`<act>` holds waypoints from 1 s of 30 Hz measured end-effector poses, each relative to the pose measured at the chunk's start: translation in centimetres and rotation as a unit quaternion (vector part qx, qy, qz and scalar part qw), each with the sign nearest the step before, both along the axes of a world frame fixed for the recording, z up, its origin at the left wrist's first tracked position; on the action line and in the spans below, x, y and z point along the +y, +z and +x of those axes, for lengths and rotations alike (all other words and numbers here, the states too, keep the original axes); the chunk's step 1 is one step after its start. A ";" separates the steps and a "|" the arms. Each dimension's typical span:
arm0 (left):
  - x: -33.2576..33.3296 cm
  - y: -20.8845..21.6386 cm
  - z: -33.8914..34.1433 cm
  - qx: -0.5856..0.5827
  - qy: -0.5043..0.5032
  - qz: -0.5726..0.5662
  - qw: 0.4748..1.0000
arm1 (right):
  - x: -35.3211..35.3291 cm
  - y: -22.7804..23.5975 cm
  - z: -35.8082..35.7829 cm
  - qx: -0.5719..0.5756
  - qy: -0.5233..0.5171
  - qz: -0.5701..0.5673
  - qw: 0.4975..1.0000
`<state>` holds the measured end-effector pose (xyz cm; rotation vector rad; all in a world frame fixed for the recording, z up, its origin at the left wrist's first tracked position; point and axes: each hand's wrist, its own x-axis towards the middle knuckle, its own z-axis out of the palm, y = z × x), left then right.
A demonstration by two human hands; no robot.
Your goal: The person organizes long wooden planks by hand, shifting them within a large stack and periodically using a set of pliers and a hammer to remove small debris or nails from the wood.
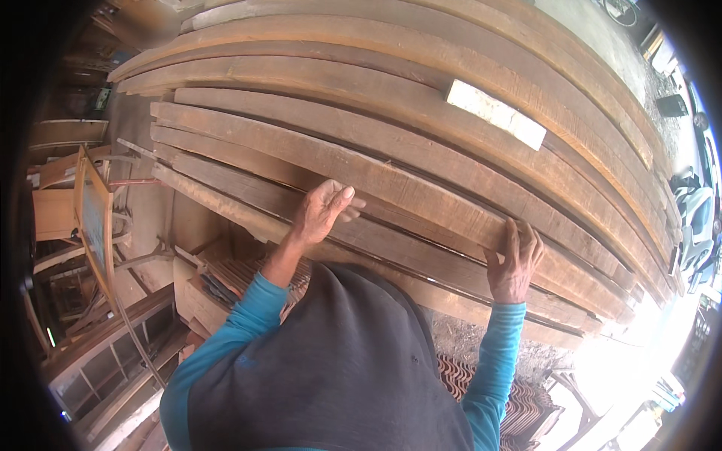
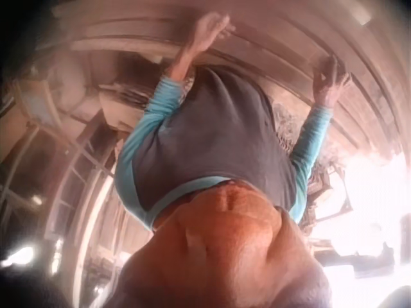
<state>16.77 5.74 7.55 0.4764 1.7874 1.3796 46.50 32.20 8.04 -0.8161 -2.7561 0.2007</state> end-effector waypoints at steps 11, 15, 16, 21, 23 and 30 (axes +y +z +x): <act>-0.3 0.5 -6.5 0.536 -0.046 -0.080 0.839 | 1.1 0.1 -2.8 0.031 -0.026 -0.015 0.999; 0.7 -1.2 -7.2 0.576 -0.115 -0.146 0.796 | 5.4 3.4 -8.2 0.099 0.013 -0.011 0.995; 0.8 -1.3 -7.2 0.573 -0.110 -0.159 0.797 | 7.1 3.8 -9.8 0.106 0.026 -0.011 0.994; 0.4 -2.0 -7.3 0.590 -0.097 -0.186 0.779 | 16.5 5.2 -19.0 0.134 0.032 0.024 0.990; 0.1 -2.0 -7.4 0.590 -0.071 -0.200 0.779 | 19.1 5.4 -22.4 0.117 -0.005 0.006 0.993; 0.1 -1.9 -7.5 0.555 -0.086 -0.164 0.811 | 21.2 3.7 -27.6 0.014 0.020 0.126 0.992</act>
